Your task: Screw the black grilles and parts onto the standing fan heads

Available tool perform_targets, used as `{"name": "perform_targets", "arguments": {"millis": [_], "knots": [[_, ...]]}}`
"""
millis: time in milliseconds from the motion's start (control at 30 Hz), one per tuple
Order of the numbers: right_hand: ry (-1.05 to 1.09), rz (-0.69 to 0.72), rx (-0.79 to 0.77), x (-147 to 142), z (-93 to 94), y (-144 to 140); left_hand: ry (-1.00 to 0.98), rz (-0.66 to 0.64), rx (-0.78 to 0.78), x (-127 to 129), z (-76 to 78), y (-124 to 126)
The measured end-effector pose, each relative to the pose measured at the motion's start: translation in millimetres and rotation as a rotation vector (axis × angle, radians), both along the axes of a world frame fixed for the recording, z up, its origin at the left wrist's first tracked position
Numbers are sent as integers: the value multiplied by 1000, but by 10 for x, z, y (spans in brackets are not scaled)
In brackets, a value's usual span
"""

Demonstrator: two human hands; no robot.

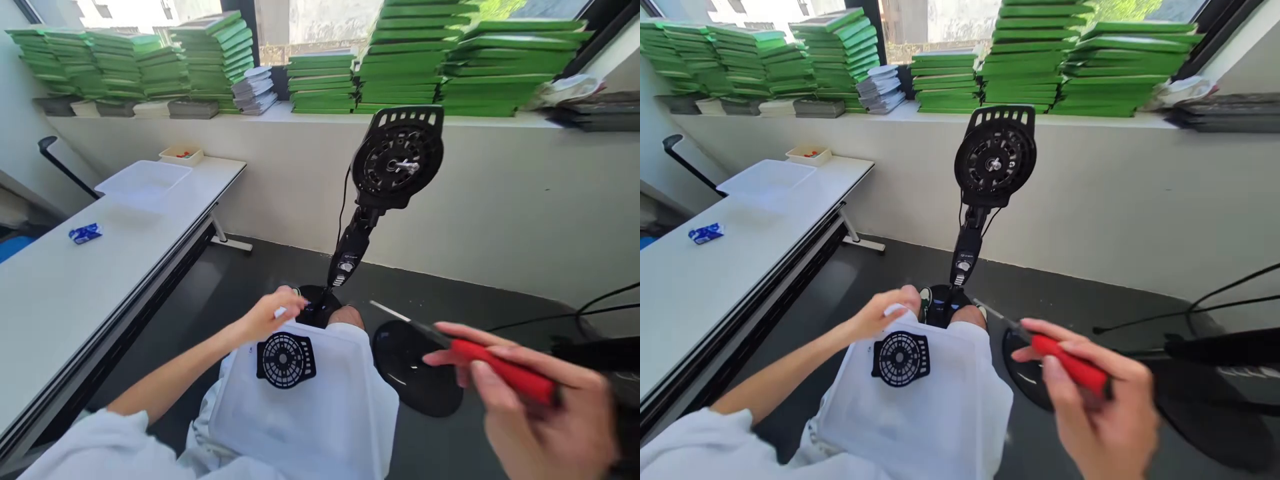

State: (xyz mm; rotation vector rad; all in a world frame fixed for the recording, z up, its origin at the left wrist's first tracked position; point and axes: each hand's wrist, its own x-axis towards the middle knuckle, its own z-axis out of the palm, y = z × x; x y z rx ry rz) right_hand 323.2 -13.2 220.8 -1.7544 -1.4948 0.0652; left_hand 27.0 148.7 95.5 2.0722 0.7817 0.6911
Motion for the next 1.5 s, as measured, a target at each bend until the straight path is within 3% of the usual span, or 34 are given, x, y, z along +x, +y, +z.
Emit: {"name": "perform_targets", "arguments": {"millis": [67, 133, 200, 333, 600, 800, 867, 967, 1133, 1233, 1300, 1433, 1500], "knots": [[324, 113, 59, -92, -345, 7, 271, -79, 40, -244, -371, -454], [338, 293, 106, -192, -645, 37, 454, -68, 78, -390, -590, -800], [313, 411, 114, -315, -863, 58, 574, -14, 81, -447, -693, -1034], [248, 520, 68, -567, -1066, 54, 725, 30, 106, -422, -743, -1264], [156, 546, 32, -620, -1335, -9, 746, -169, 203, -389, -755, -1504], [216, 521, 31, -592, -1467, -89, 778, -41, 298, -361, -933, -1422], [242, 493, 70, -564, -1474, -117, 707, 5, 341, -380, -922, -1364], [332, 412, 180, -499, -1426, -155, 461, 110, 321, -454, -779, -1304], [548, 291, 405, -414, -1271, -156, 138, 630, -3, -630, -458, -1259], [575, 305, 455, -395, -1217, -121, 57, 763, -73, -708, -378, -1217], [575, 312, 454, -389, -1193, -97, 46, 667, -10, -721, -373, -1194], [555, 291, 540, -389, -1153, -69, 114, 91, 243, -592, -476, -1226], [555, 276, 533, -395, -1157, -77, 226, -112, 329, -468, -578, -1294]]}}
